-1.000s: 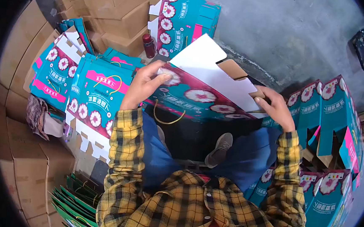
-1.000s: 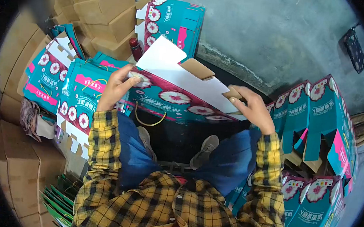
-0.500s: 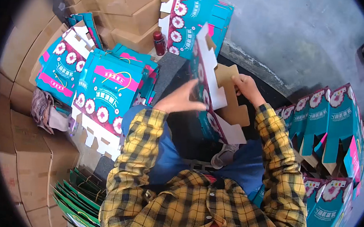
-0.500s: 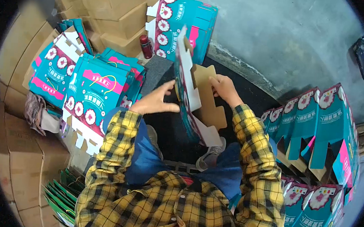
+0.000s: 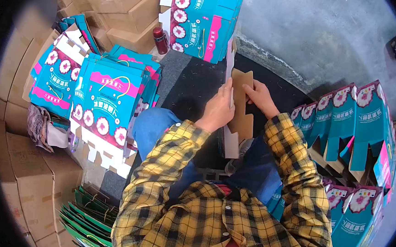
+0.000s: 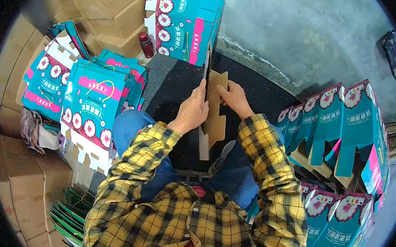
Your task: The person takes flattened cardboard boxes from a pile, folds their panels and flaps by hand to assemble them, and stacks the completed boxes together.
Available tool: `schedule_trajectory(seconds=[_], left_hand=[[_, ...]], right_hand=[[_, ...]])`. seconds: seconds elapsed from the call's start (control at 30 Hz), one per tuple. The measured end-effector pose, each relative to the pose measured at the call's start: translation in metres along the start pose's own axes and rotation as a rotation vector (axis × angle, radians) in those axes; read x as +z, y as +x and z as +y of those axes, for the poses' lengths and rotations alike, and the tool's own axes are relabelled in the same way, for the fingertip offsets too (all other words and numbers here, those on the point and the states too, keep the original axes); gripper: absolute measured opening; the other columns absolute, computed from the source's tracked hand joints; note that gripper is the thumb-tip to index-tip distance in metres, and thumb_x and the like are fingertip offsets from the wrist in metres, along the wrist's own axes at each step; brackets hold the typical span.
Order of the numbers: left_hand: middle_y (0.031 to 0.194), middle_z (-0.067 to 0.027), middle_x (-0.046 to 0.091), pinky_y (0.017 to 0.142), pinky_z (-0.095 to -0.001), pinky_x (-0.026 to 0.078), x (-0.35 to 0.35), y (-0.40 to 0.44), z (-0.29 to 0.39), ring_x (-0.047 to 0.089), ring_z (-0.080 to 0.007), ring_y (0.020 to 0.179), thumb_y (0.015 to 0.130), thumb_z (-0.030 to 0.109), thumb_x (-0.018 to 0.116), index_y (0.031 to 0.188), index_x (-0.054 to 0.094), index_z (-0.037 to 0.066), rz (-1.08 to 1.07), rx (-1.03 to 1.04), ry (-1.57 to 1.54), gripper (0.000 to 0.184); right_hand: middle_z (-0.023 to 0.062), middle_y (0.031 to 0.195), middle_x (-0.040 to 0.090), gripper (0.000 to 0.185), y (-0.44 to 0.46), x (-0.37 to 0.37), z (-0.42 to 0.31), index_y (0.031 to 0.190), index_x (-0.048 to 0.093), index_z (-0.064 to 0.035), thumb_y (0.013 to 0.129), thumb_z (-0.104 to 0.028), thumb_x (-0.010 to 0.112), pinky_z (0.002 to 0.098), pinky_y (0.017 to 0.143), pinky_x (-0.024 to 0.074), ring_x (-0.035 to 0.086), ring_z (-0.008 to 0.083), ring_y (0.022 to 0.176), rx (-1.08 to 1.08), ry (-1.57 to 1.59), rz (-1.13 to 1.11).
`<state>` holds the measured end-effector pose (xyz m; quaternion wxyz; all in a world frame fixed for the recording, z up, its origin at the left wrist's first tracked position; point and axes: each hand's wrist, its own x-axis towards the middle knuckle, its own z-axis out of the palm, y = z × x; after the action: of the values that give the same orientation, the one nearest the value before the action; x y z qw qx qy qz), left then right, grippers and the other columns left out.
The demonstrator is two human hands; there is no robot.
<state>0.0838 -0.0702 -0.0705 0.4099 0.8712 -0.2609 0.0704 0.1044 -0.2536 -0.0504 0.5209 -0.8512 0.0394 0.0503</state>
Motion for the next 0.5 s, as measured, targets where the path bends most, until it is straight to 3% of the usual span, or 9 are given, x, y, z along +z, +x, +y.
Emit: schedule_trajectory(seconds=[0.17, 0.27, 0.37, 0.47, 0.5], left_hand=[[0.124, -0.0310, 0.048, 0.087, -0.0456, 0.050, -0.008, 0.001, 0.001, 0.055, -0.0448, 0.106, 0.085, 0.007, 0.053, 0.144, 0.020, -0.004, -0.113, -0.071, -0.056, 0.069], [0.133, -0.0283, 0.045, 0.101, -0.0435, 0.041, -0.025, 0.002, -0.001, 0.047, -0.0432, 0.121, 0.085, 0.005, 0.051, 0.144, 0.028, 0.001, -0.094, -0.123, -0.083, 0.063], [0.128, -0.0230, 0.051, 0.093, -0.0429, 0.046, -0.045, -0.006, 0.000, 0.053, -0.0420, 0.113, 0.084, 0.003, 0.052, 0.144, 0.032, 0.009, -0.100, -0.021, -0.032, 0.063], [0.123, -0.0195, 0.054, 0.082, -0.0446, 0.051, -0.062, -0.015, 0.001, 0.059, -0.0380, 0.102, 0.079, 0.000, 0.054, 0.140, 0.039, 0.011, -0.258, 0.063, 0.010, 0.064], [0.123, -0.0195, 0.054, 0.082, -0.0446, 0.051, -0.057, -0.014, 0.000, 0.059, -0.0380, 0.102, 0.079, 0.000, 0.054, 0.140, 0.039, 0.011, -0.277, 0.070, 0.006, 0.064]], right_hand=[[0.0052, 0.076, 0.064, 0.032, 0.011, 0.001, 0.033, 0.094, 0.063, 0.0007, 0.089, -0.031, 0.059, 0.0275, 0.056, 0.0496, 0.062, 0.0128, 0.064, 0.006, 0.155, -0.021], [0.0079, 0.079, 0.066, 0.032, 0.026, -0.022, 0.048, 0.099, 0.064, -0.0006, 0.087, -0.030, 0.059, 0.0317, 0.061, 0.0506, 0.063, 0.0167, 0.069, -0.086, 0.084, 0.078], [0.0182, 0.093, 0.069, 0.036, 0.052, -0.069, 0.075, 0.105, 0.064, -0.0016, 0.084, -0.030, 0.057, 0.0390, 0.076, 0.0505, 0.066, 0.0330, 0.086, -0.145, -0.071, 0.321], [0.0193, 0.093, 0.068, 0.036, 0.055, -0.103, 0.087, 0.104, 0.064, -0.0011, 0.084, -0.031, 0.057, 0.0393, 0.075, 0.0503, 0.066, 0.0337, 0.088, -0.123, -0.035, 0.413], [0.0200, 0.095, 0.067, 0.037, 0.053, -0.103, 0.079, 0.109, 0.061, -0.0018, 0.084, -0.029, 0.056, 0.0405, 0.077, 0.0501, 0.065, 0.0347, 0.091, -0.028, -0.067, 0.397]])
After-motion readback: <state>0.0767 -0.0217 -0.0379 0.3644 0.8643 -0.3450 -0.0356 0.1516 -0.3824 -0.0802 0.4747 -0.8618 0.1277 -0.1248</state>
